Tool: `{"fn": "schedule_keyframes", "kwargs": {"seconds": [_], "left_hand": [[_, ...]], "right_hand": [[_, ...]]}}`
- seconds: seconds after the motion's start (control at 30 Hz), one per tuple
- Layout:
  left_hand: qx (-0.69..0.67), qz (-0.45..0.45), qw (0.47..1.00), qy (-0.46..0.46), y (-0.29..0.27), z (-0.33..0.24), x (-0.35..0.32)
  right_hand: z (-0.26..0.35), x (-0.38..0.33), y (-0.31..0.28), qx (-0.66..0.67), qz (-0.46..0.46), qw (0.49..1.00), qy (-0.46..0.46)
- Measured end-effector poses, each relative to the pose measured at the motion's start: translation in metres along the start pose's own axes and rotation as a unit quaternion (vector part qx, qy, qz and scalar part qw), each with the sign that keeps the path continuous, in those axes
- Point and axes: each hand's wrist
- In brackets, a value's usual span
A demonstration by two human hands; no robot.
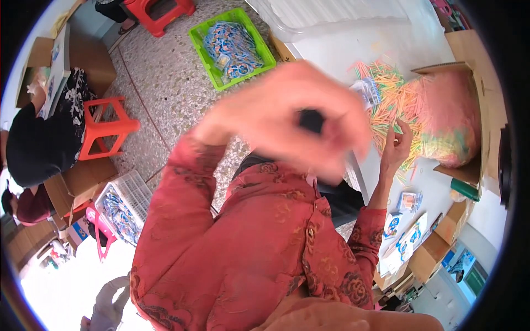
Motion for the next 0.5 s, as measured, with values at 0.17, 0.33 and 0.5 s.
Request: {"fn": "schedule_keyframes", "kwargs": {"seconds": [0.17,0.33,0.5], "left_hand": [[-0.018,0.015,1.000,0.020,0.005,-0.010,-0.017],[-0.022,0.015,0.998,0.055,0.016,-0.031,-0.036],[-0.008,-0.013,0.996,0.090,0.016,-0.050,-0.063]], "right_hand": [[-0.010,-0.013,-0.014,-0.020,0.001,1.000,0.007],[0.001,-0.020,-0.022,-0.002,-0.005,1.000,0.005],[0.020,-0.017,-0.017,-0.024,0.005,1.000,-0.018]]}}
Point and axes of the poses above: each hand's wrist, its own x-axis towards the middle knuckle, its own y-axis out of the palm, z = x × y, and after that the axes turned 8 degrees about -y, right-handed
